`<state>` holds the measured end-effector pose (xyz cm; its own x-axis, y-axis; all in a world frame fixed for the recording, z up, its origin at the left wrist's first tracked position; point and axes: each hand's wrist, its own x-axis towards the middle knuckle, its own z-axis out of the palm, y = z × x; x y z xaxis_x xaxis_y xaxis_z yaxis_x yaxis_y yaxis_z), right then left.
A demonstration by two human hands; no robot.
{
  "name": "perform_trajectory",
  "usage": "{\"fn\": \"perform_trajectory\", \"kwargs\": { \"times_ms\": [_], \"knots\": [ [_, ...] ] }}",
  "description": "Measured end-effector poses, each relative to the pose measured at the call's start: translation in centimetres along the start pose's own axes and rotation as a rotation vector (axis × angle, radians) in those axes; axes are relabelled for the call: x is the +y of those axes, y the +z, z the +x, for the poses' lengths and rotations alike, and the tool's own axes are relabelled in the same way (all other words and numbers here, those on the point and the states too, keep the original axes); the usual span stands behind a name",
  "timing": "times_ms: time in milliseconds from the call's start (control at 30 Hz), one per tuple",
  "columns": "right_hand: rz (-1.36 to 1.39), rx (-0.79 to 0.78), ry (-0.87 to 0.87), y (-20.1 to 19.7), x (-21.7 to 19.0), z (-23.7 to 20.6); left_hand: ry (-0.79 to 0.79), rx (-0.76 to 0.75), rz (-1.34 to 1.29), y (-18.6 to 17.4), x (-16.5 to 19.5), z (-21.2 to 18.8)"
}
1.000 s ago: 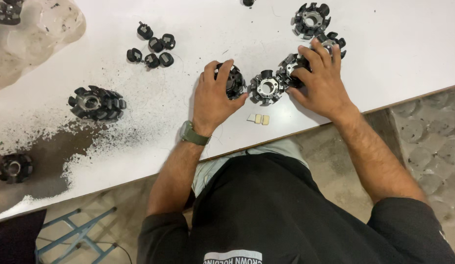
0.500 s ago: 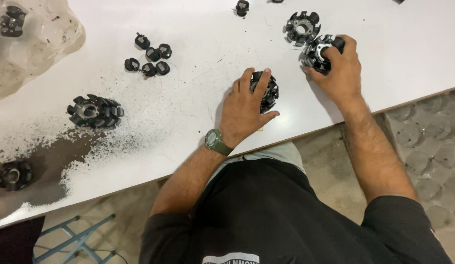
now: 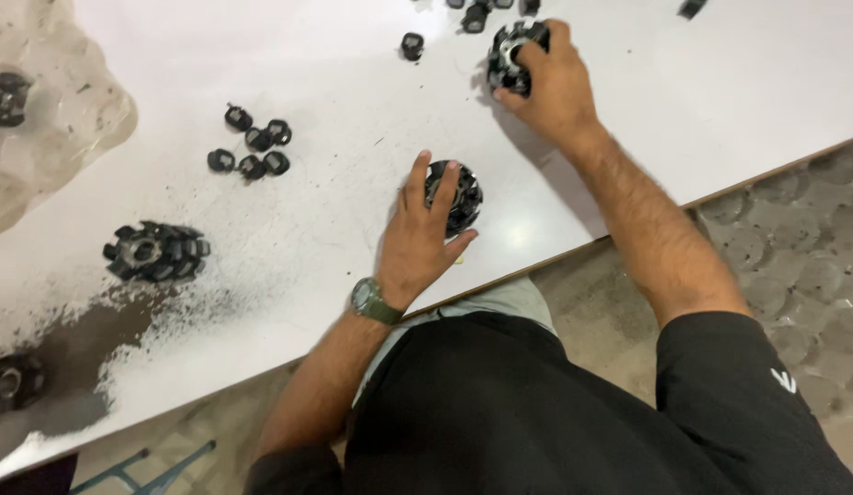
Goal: The person sits at a white workbench and assembles black plastic components, pressing small plastic pieces by hand into toothed wheel hubs one at a time and setting the finished hubs aside. They occasionally use a small blade tool to trim or adjust a part before pressing the pieces into place.
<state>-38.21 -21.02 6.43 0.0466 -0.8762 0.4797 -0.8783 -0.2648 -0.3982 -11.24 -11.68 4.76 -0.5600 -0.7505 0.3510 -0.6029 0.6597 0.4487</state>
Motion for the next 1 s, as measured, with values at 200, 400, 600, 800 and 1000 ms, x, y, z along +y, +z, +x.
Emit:
{"fn": "perform_trajectory", "kwargs": {
  "times_ms": [200, 400, 600, 800, 1000],
  "knots": [
    [0.089, -0.183, 0.033, -4.2, -1.6, -9.0, 0.032, -0.051, -0.038, 0.3, 0.1, 0.3],
    [0.048, 0.068, -0.005, -2.6, -5.2, -16.3, 0.051, -0.045, -0.049, 2.9, 2.4, 2.4],
    [-0.123, 0.087, 0.058, -3.1, -3.3, -17.3, 0.052, -0.109, -0.076, 3.9, 3.9, 2.9],
    [-0.251, -0.156, -0.038, -3.8, -5.5, -16.4, 0.144, -0.146, -0.243, 3.5, 3.1, 3.6],
    [-0.263, -0.040, 0.025, -2.5, -6.5, -15.2, 0.151, -0.235, -0.424, 3.1, 3.3, 4.3]
  ]
}}
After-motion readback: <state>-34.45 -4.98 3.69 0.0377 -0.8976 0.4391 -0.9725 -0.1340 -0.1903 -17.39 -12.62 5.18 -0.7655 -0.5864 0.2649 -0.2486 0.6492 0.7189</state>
